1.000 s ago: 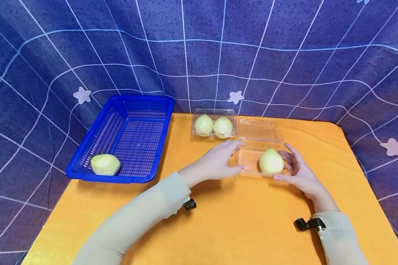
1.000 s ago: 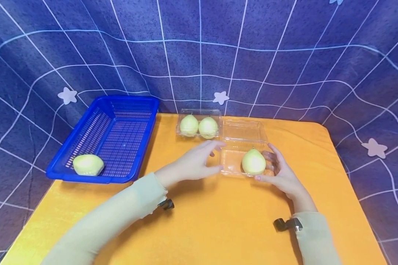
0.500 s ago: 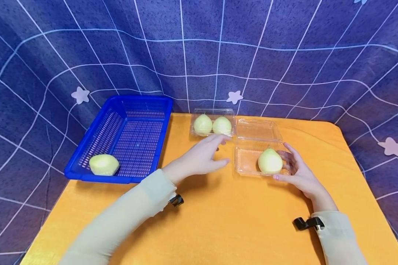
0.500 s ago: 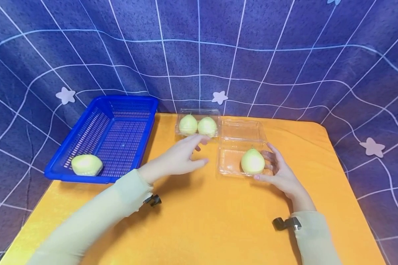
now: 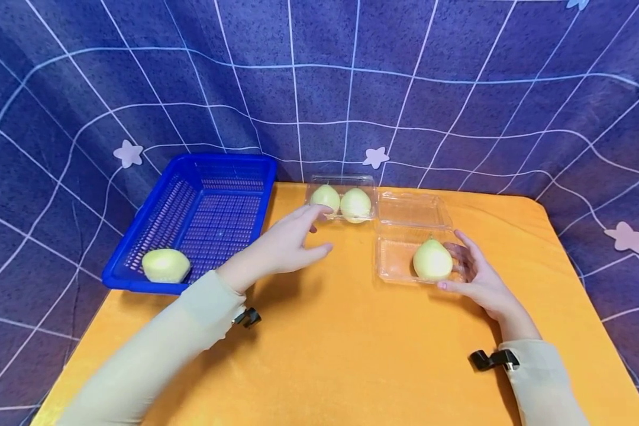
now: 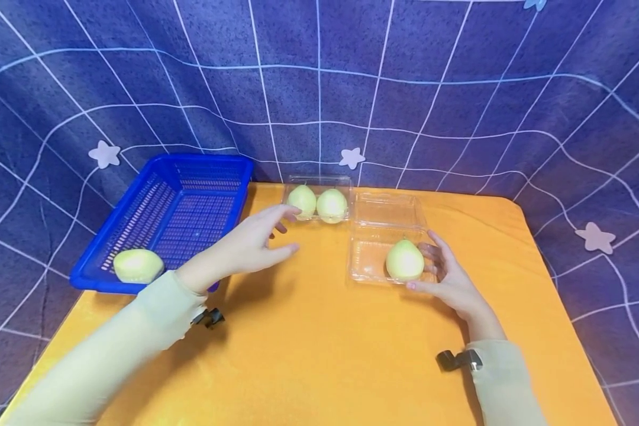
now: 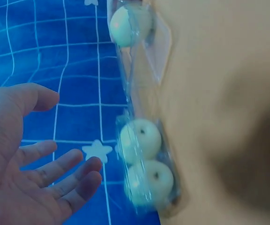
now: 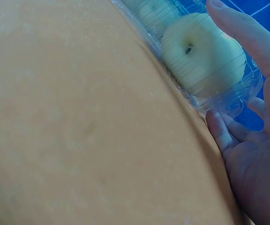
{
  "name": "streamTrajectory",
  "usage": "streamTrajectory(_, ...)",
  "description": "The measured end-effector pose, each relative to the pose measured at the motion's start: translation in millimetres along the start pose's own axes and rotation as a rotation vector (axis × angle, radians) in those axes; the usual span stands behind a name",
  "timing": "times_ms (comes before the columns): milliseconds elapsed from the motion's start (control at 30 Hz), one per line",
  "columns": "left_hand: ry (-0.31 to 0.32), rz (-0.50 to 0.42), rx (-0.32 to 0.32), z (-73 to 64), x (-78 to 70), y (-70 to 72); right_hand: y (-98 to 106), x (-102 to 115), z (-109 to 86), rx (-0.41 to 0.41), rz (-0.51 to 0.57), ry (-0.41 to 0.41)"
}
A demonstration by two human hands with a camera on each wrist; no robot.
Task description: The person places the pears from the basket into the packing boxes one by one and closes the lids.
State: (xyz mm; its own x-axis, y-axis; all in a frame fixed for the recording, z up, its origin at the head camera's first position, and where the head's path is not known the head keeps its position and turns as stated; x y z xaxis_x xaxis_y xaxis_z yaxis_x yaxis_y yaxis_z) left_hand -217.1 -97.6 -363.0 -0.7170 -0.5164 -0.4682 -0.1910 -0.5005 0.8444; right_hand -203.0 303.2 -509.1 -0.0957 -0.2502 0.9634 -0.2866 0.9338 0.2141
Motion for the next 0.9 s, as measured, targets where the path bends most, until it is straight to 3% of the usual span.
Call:
streamTrajectory(433,0.104,0.047,-0.083,-57.8,25.0,37.5,-3,1,3.3,0.012,0.004,0.0)
streamTrajectory(700,0.191,0.062,-0.106,-85.2,38.9,68.5,-3,4,-0.5,0.013,0.023,0.005)
streamTrajectory(900,0.232,0.072,-0.163,-107.4,49.1,84.7,-2,2,-0.3,0.006,0.019,0.0)
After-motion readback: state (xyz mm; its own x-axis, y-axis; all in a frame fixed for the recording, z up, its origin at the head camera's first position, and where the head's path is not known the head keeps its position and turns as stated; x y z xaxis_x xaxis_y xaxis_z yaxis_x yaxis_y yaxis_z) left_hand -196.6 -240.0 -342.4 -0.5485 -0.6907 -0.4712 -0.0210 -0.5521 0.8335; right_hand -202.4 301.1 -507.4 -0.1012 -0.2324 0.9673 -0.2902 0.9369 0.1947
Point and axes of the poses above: each hand's wrist, its own z-axis towards the middle knuckle, its own y-axis out of the back of the hand, x = y × z, the point moved 5 cm from there along z, towards the middle knuckle, and after that the axes turned 13 degrees about -y, right-handed, at the moved point
